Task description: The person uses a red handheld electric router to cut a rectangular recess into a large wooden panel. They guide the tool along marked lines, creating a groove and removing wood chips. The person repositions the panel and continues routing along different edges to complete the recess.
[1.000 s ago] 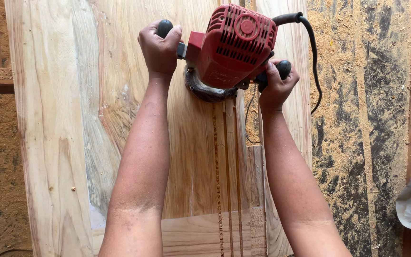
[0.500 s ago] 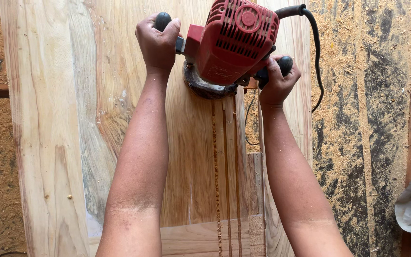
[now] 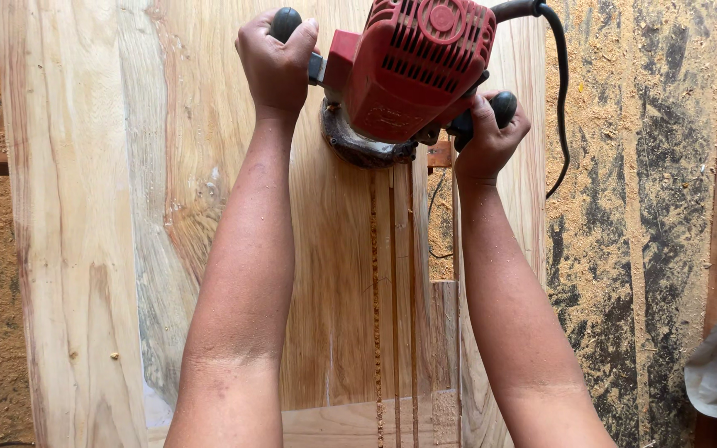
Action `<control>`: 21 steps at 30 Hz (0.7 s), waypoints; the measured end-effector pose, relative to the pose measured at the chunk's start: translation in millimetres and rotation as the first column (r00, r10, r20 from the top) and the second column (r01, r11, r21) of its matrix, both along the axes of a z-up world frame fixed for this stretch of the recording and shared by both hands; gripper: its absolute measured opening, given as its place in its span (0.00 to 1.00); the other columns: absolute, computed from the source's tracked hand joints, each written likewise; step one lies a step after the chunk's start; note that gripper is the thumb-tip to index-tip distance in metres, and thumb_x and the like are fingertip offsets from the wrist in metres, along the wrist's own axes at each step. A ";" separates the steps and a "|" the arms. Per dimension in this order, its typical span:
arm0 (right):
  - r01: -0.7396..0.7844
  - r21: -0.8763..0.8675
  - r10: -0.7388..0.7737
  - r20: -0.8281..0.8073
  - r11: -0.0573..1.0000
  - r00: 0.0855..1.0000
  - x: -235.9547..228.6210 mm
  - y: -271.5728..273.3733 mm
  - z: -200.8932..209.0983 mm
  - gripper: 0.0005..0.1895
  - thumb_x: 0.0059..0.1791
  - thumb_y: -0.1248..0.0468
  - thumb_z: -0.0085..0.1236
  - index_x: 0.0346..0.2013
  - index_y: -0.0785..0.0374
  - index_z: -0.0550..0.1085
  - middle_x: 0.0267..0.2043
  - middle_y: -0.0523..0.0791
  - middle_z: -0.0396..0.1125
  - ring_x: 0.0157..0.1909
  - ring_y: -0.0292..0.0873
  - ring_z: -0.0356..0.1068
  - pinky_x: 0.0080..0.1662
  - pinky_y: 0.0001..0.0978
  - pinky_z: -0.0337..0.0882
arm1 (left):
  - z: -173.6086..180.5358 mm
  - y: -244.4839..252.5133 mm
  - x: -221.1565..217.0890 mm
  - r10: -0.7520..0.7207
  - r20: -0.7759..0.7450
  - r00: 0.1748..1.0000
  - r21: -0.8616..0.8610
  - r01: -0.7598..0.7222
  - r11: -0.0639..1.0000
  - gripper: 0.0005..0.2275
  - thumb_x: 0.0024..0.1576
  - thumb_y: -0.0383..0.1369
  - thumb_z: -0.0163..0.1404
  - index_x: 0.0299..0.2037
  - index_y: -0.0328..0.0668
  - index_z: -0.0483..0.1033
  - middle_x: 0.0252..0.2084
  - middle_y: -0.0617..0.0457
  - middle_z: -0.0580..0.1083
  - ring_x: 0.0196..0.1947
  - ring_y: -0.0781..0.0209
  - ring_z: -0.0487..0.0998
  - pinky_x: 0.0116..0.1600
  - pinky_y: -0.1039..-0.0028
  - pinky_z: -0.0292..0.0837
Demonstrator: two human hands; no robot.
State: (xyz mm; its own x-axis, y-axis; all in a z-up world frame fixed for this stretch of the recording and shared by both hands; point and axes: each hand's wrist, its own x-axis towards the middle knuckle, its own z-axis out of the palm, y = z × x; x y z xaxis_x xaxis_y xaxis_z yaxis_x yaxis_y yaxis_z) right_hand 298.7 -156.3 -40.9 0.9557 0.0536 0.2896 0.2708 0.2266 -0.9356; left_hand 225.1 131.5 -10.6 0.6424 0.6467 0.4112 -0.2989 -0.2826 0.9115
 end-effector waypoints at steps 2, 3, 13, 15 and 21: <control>-0.001 0.011 0.002 -0.011 1.000 1.000 4.3 2.2 -0.9 0.10 0.51 0.64 0.65 0.33 0.65 0.71 0.30 0.42 0.67 0.32 0.35 0.69 0.40 0.28 0.74 | -1.3 2.7 4.3 -0.012 0.009 1.000 0.001 0.012 1.000 0.12 0.56 0.30 0.55 0.20 0.38 0.71 0.18 0.56 0.74 0.19 0.69 0.77 0.28 0.76 0.73; -0.002 0.016 0.002 -0.017 1.000 1.000 6.5 3.1 -1.2 0.10 0.51 0.63 0.65 0.33 0.64 0.71 0.30 0.42 0.67 0.32 0.35 0.69 0.40 0.28 0.74 | -2.2 4.0 6.4 -0.018 0.013 1.000 0.002 0.018 1.000 0.13 0.57 0.30 0.55 0.20 0.38 0.70 0.17 0.56 0.74 0.19 0.69 0.77 0.28 0.76 0.72; 0.007 -0.029 -0.007 0.023 1.000 1.000 27.4 11.8 -5.1 0.12 0.52 0.63 0.65 0.31 0.65 0.71 0.28 0.41 0.65 0.31 0.35 0.66 0.38 0.28 0.72 | -5.4 13.5 24.8 -0.035 0.079 0.996 -0.009 0.036 0.999 0.09 0.57 0.28 0.54 0.25 0.36 0.75 0.20 0.54 0.77 0.21 0.65 0.82 0.30 0.75 0.77; 0.017 -0.030 -0.016 0.024 0.999 1.000 31.5 13.2 -7.2 0.12 0.52 0.62 0.64 0.31 0.64 0.71 0.29 0.41 0.65 0.32 0.35 0.67 0.40 0.28 0.73 | -6.1 15.7 28.0 -0.038 0.094 0.995 -0.001 0.038 0.999 0.08 0.57 0.28 0.53 0.26 0.35 0.76 0.20 0.54 0.78 0.22 0.65 0.84 0.30 0.75 0.80; 0.021 -0.003 -0.021 0.005 1.000 1.000 43.1 19.0 -9.3 0.12 0.51 0.62 0.65 0.31 0.63 0.70 0.30 0.41 0.65 0.32 0.35 0.67 0.40 0.28 0.73 | -14.1 22.8 40.2 -0.040 0.087 0.995 -0.017 0.042 0.999 0.09 0.57 0.29 0.55 0.24 0.34 0.75 0.20 0.52 0.78 0.21 0.64 0.84 0.30 0.75 0.78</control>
